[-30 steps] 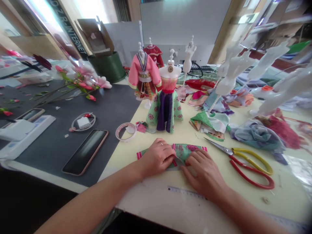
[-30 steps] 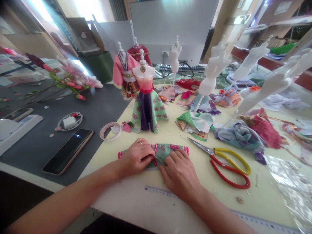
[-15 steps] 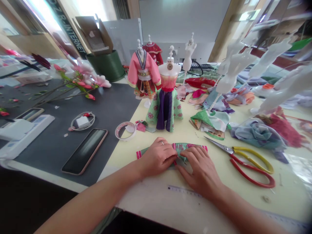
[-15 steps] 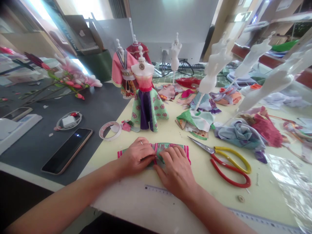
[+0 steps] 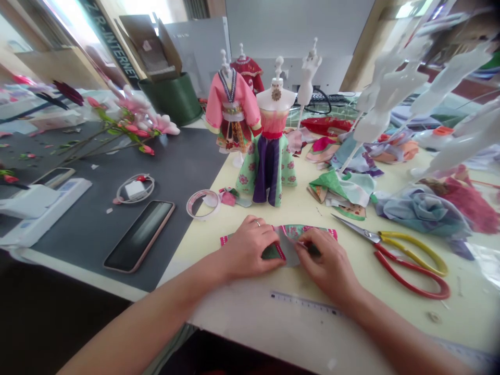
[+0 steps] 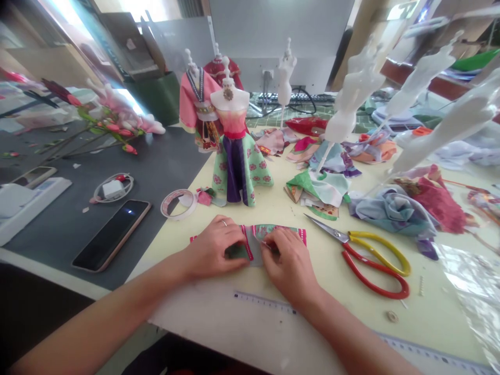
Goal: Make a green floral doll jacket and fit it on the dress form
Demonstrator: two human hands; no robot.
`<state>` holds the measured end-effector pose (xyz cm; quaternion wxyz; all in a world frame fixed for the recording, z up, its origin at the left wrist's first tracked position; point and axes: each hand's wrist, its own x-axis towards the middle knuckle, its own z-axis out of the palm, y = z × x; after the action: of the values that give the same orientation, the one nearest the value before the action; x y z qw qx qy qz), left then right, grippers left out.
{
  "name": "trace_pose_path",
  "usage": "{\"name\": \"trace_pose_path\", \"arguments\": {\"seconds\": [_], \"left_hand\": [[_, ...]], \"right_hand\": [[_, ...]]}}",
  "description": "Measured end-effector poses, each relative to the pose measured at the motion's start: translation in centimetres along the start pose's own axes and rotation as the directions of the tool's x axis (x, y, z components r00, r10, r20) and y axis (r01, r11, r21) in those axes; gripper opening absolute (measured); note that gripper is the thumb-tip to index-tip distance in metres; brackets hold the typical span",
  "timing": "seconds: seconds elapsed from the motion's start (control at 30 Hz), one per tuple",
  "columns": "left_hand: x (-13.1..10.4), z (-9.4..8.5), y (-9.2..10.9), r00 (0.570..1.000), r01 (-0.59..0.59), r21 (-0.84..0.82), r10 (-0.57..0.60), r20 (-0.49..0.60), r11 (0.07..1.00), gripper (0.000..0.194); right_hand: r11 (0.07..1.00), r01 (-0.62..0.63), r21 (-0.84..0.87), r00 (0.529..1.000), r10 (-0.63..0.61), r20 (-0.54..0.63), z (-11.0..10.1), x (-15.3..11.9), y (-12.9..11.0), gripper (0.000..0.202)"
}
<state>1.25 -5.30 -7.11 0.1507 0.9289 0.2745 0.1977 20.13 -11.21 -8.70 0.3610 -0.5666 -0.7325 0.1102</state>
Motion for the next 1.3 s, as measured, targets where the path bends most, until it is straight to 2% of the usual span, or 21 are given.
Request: {"name": "trace_pose_path", "arguments": {"seconds": [0.1, 0.23, 0.43, 0.63, 0.73, 0.9, 1.07, 1.17, 1.3], "left_hand": [[0.0, 0.5, 0.4, 0.998, 0.005, 0.060, -0.009, 0.059, 0.998, 0.029], [0.1, 1.1, 0.4, 0.998, -0.020, 0.075, 0.015, 0.066, 0.997, 0.010], [0.0, 0.7, 0.0, 0.998, -0.003, -0.064, 0.007, 0.054, 0.998, 0.008], [0.0, 0.0, -0.1, 0.997, 0.026, -0.148, -0.016, 0.071, 0.989, 0.007], [0.0, -0.2, 0.0, 0.999, 0.037, -0.197, -0.031, 0.034, 0.980, 0.009], [-0.2, -1.1, 0.3, 0.991, 0.102, -0.258, -0.121, -0.059, 0.961, 0.009], [-0.2, -1.5, 0.0, 0.975, 0.217, -0.216, -0.224, -0.007, 0.952, 0.022], [-0.2, -1.4, -0.2, 0.974, 0.228, -0.195, -0.223, 0.048, 0.954, 0.030], [-0.3, -1.1, -0.2, 0.967, 0.253, -0.188, -0.241, 0.089, 0.949, 0.023]], "right_hand": [[0.999, -0.040, 0.016, 0.999, 0.040, -0.003, 0.0, 0.0, 0.1, 0.013], [0.993, -0.103, 0.058, 0.995, 0.104, -0.007, 0.0, 0.0, 0.2, 0.012], [0.976, -0.185, 0.111, 0.982, 0.181, 0.045, -0.2, -0.2, 0.4, 0.012], [0.968, -0.214, 0.128, 0.977, 0.211, 0.036, -0.6, -0.3, 0.6, 0.012], [0.964, -0.222, 0.149, 0.975, 0.218, 0.043, -0.9, -0.3, 0.6, 0.011], [0.949, -0.222, 0.225, 0.975, 0.222, 0.025, -1.2, -0.5, 0.4, 0.009], [0.937, -0.264, 0.231, 0.963, 0.270, 0.007, -0.9, -0.6, 0.7, 0.005], [0.950, -0.242, 0.196, 0.969, 0.248, -0.006, -0.7, -0.8, 1.0, 0.016], [0.983, -0.112, 0.144, 0.993, 0.106, 0.046, -0.7, -1.1, 1.3, 0.026]]}}
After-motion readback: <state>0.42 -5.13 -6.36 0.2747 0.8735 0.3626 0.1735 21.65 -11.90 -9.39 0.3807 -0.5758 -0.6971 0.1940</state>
